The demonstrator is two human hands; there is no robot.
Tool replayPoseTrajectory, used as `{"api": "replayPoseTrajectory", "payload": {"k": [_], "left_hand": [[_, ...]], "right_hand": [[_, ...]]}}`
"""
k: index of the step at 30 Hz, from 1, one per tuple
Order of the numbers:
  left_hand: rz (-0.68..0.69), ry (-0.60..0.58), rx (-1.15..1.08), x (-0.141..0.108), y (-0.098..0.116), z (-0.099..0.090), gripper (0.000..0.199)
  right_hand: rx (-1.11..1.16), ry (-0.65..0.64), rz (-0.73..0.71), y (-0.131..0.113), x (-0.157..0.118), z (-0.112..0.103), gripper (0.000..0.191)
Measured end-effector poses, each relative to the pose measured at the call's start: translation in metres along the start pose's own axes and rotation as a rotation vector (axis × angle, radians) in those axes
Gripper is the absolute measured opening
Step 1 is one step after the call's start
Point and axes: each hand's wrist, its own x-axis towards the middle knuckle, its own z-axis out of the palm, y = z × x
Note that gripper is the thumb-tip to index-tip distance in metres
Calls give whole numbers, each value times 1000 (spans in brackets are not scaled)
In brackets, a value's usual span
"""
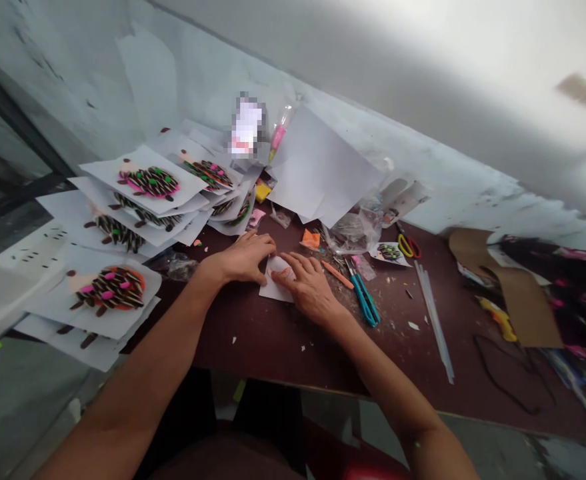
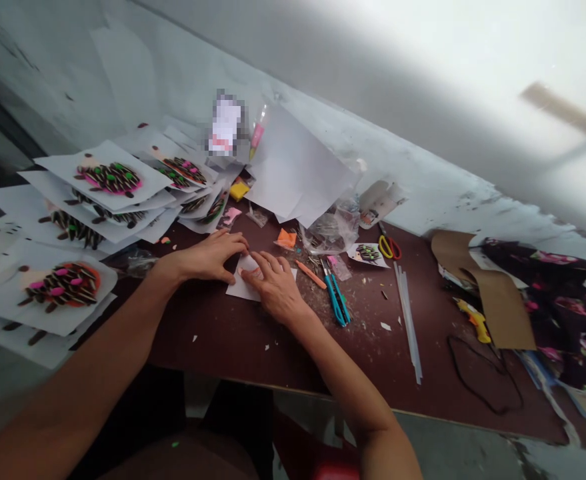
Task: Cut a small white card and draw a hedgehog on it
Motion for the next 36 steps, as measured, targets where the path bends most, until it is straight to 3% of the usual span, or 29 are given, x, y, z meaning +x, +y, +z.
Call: {"api": "replayPoseTrajectory", "payload": {"k": [14, 21, 25, 29, 36], "left_hand": [[-6, -13, -9, -1, 2, -2, 45], [-16, -23, -4, -2, 4, -3, 44], [-10, -12, -17, -2, 5, -4, 43], [-7, -13, -30, -2, 5, -4, 41], [-22, -5, -8, -2, 4, -2, 43]], "right_hand": [[-51, -10, -13, 7, -16, -10, 36], [24, 91, 36, 0, -17, -9, 38], [72, 50, 16, -5, -6, -5, 47], [91, 6, 15, -8, 2, -3, 45], [110, -12, 34, -7, -6, -3, 42]]}}
